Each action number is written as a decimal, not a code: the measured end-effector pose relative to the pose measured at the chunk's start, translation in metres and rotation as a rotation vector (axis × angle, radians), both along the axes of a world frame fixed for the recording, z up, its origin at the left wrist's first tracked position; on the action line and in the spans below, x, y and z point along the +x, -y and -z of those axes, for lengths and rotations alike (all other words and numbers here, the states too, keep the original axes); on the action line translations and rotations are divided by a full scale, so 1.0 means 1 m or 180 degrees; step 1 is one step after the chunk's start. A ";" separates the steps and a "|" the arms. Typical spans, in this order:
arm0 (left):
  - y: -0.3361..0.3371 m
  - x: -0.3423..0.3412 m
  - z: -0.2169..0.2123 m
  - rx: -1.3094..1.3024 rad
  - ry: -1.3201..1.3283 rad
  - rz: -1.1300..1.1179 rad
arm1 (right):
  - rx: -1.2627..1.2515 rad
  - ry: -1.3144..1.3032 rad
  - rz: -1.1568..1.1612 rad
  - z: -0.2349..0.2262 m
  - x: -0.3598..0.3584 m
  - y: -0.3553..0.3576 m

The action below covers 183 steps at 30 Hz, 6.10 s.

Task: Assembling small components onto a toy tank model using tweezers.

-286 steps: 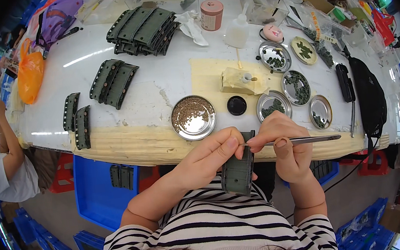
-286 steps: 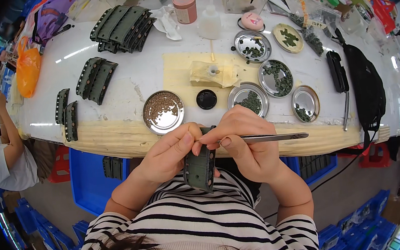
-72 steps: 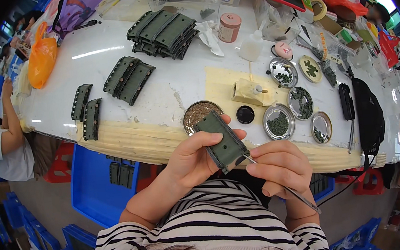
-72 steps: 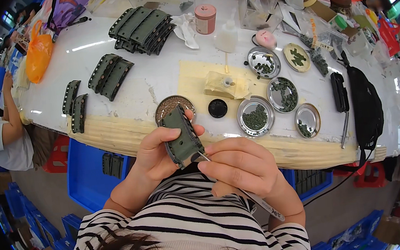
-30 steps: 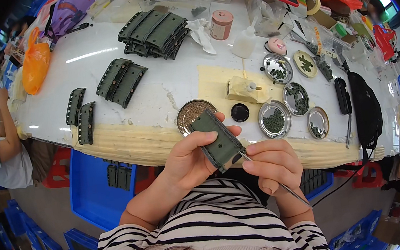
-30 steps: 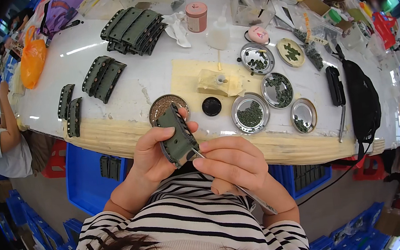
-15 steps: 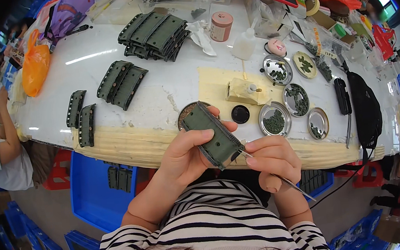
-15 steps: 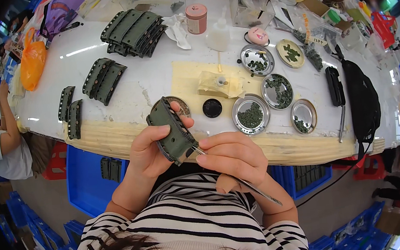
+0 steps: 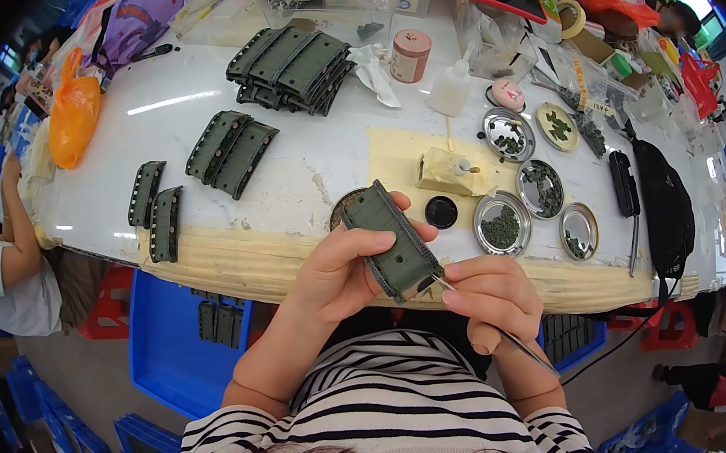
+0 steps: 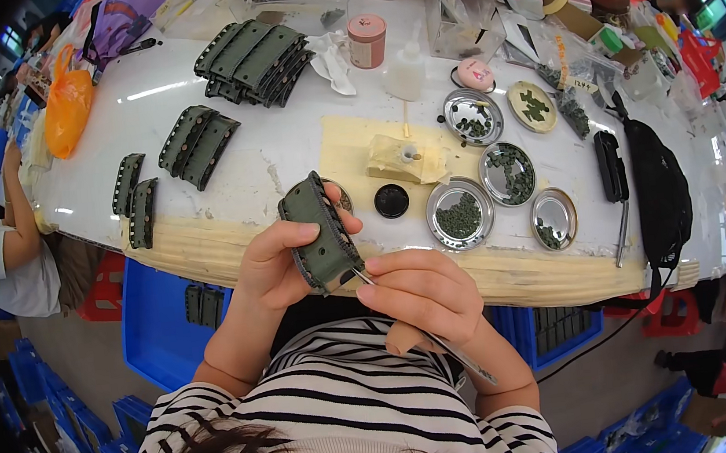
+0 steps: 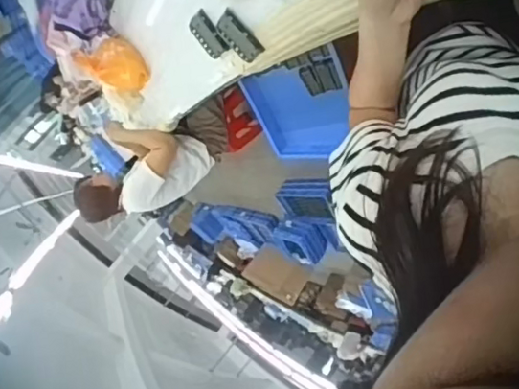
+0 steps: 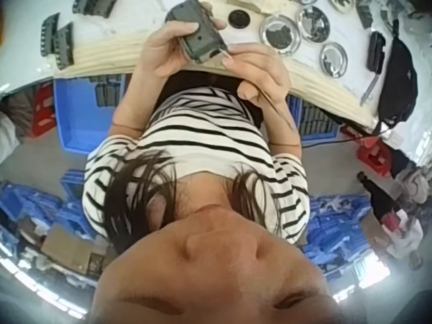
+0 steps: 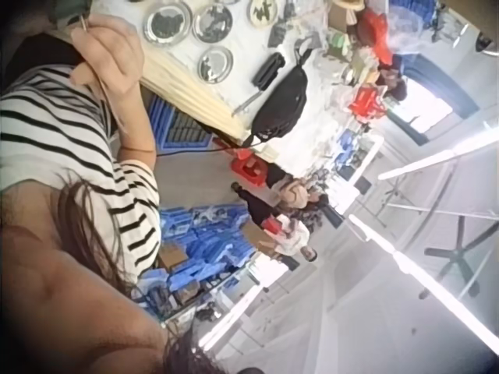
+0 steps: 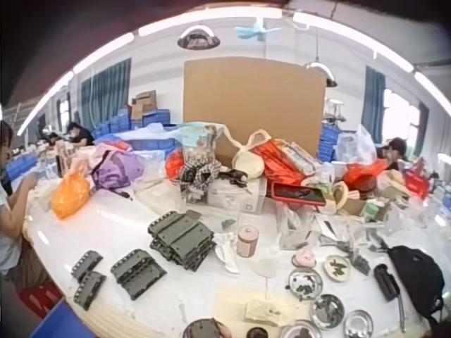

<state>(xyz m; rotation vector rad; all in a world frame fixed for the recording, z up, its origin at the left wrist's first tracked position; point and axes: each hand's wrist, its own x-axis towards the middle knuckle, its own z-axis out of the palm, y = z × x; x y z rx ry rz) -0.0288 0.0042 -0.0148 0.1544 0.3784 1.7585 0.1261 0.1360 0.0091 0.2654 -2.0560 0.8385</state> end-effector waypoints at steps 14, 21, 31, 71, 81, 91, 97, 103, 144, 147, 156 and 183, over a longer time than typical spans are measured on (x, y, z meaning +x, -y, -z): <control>0.001 0.001 0.001 0.0016 0.0071 0.0015 | 0.0098 0.0256 -0.0139 -0.005 0.004 -0.003; 0.003 0.004 0.002 0.0036 0.0230 0.0070 | 0.0260 0.0264 -0.0094 -0.008 0.004 -0.004; -0.002 0.004 -0.013 -0.0135 0.0397 -0.0154 | -0.0349 0.0192 -0.0343 -0.016 0.002 -0.009; 0.014 -0.010 -0.032 -0.0296 -0.0888 -0.1959 | -0.1060 0.1331 0.0513 0.003 -0.027 -0.007; 0.022 -0.019 -0.015 -0.0893 -0.0861 -0.1659 | -0.0292 0.1582 0.0765 0.005 -0.048 -0.002; 0.021 -0.009 -0.022 -0.0734 -0.1726 -0.1961 | -0.0143 0.1608 0.0852 0.004 -0.053 -0.001; 0.023 -0.008 -0.016 -0.0891 -0.1906 -0.1742 | -0.0826 0.1288 0.0499 -0.003 -0.047 -0.005; 0.016 0.007 -0.019 -0.0365 -0.0815 -0.0232 | -0.0820 0.0827 -0.0267 -0.023 -0.040 -0.009; -0.005 0.031 0.005 -0.0642 -0.3660 -0.2064 | -0.1553 0.0815 -0.0165 -0.021 -0.026 0.007; -0.005 0.031 0.005 -0.0672 -0.3781 -0.2121 | -0.1532 0.0859 -0.0181 -0.022 -0.026 0.006; -0.006 0.030 0.004 -0.0724 -0.3963 -0.2216 | -0.1675 0.0864 -0.0174 -0.020 -0.025 0.006; 0.008 0.007 -0.010 0.0703 0.1632 -0.0653 | -0.1397 0.1137 0.1151 0.017 -0.009 -0.027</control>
